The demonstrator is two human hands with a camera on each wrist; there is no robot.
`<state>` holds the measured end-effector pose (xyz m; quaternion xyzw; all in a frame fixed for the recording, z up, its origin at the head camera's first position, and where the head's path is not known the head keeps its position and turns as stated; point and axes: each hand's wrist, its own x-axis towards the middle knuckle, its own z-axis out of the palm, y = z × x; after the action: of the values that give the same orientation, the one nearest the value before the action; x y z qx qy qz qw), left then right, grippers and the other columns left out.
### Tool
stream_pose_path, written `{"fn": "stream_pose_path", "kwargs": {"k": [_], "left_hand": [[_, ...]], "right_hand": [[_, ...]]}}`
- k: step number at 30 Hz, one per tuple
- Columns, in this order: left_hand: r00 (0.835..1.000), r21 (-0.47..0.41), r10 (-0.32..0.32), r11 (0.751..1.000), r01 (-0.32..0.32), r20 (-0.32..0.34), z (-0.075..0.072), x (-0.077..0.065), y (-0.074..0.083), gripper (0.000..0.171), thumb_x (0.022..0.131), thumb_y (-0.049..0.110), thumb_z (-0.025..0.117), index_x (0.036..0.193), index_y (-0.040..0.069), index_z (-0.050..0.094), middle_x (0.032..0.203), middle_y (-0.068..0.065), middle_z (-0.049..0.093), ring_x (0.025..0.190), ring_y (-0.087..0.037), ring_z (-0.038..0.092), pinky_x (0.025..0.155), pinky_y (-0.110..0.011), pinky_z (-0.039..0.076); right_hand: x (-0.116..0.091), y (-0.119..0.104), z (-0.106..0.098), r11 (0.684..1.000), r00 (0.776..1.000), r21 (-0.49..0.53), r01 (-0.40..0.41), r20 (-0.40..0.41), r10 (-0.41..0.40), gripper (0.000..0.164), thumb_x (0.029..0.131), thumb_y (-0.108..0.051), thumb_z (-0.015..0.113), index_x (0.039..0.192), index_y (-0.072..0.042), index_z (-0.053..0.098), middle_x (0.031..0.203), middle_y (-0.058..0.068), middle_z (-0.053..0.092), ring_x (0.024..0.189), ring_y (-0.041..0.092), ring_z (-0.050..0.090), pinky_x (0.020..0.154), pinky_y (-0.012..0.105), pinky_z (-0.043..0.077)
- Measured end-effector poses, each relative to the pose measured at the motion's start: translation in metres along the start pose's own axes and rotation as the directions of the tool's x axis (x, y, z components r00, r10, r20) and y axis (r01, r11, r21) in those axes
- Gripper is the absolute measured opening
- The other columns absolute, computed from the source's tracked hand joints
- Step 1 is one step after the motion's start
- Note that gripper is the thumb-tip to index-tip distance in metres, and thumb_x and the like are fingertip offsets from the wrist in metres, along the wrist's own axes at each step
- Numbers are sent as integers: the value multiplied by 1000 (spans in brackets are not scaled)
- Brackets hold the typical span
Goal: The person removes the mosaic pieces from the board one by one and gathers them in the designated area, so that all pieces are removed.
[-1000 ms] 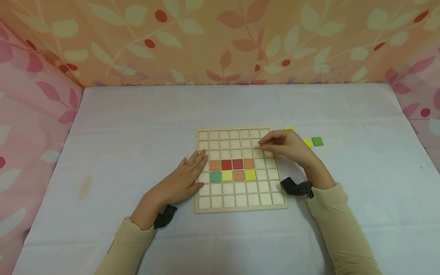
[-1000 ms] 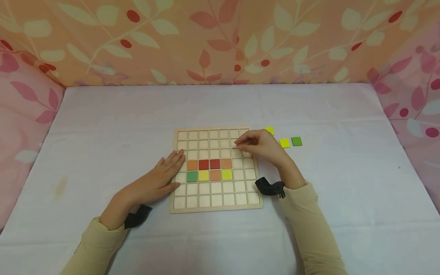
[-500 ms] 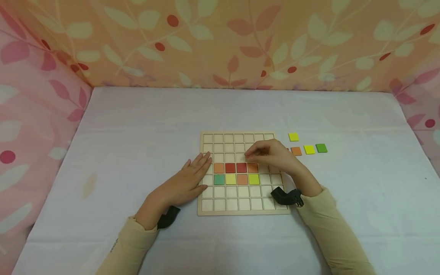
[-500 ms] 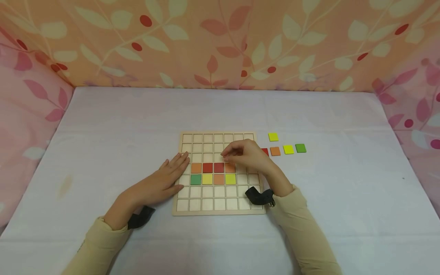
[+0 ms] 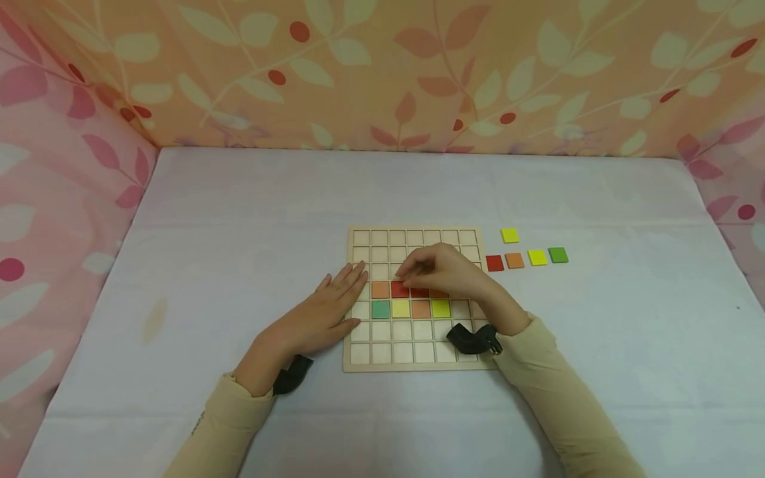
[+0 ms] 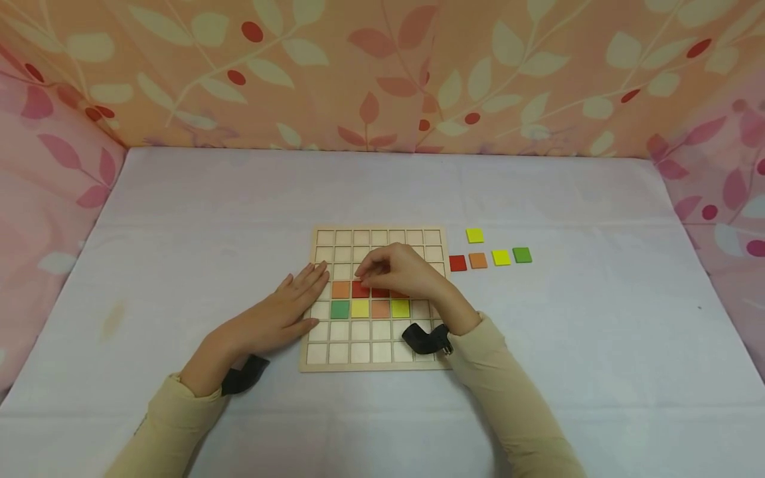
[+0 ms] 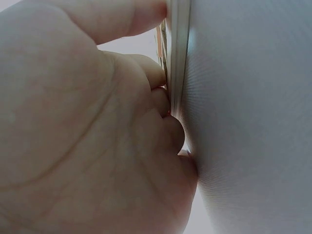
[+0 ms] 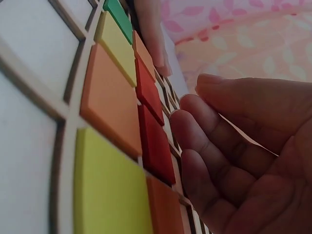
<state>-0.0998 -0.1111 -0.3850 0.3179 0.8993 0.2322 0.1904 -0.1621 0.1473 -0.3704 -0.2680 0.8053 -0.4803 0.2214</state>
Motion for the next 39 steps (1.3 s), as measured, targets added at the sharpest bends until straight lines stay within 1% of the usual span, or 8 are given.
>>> {"fn": "stream_pose_path", "kwargs": {"k": [7,11,16,21,30,34,39], "left_hand": [[1000,-5,-4,1000,4,7,-2,-1,2,72,97,25,51,151,2,9,158,-8,-2,144,-24,-6,113,-50,4],[1000,-5,-3,1000,3,8,-2,0,2,71,97,25,50,151,2,9,158,-8,-2,144,-24,-6,113,-50,4],[1000,-5,5,1000,-5,1,-2,-1,2,72,97,26,51,151,2,9,158,-9,-2,144,-24,-5,113,-51,5],[1000,1,4,1000,-4,1,-3,-1,2,71,97,25,51,151,2,9,158,-9,-2,144,-25,-5,113,-51,6],[1000,-1,7,1000,-7,-5,-2,-1,1,71,97,25,51,151,2,10,158,-9,-1,144,-25,-5,113,-51,6],[1000,7,12,1000,-12,-5,-1,-1,0,71,97,25,51,151,2,10,158,-9,-1,144,-25,-4,113,-51,6],[1000,4,11,1000,-11,-2,0,-1,0,71,97,25,51,150,2,9,158,-9,-2,144,-25,-5,113,-51,6]], "right_hand": [[12,-4,8,1000,999,-1,11,42,-11,10,83,-1,69,93,-1,71,90,4,70,79,15,64,75,30,52],[18,-6,10,999,999,-43,5,52,-2,10,83,-3,70,93,-3,71,87,2,69,78,13,63,75,29,52],[23,-5,12,997,998,-79,8,67,-3,10,82,-3,71,92,-3,71,82,0,67,75,13,61,71,28,51],[25,-6,16,993,998,-118,9,58,-2,10,80,-5,73,90,-5,72,79,-1,65,73,12,59,69,27,50],[25,-4,21,970,997,-233,63,48,-53,11,79,-8,75,89,-7,71,81,-2,62,73,10,57,68,25,49],[23,-4,22,970,997,-231,75,51,-65,13,78,-8,76,90,-7,70,83,-2,61,74,10,55,68,25,48],[20,-5,22,981,997,-181,68,54,-59,13,79,-6,75,90,-7,68,84,-1,62,75,12,55,68,26,48]]}}
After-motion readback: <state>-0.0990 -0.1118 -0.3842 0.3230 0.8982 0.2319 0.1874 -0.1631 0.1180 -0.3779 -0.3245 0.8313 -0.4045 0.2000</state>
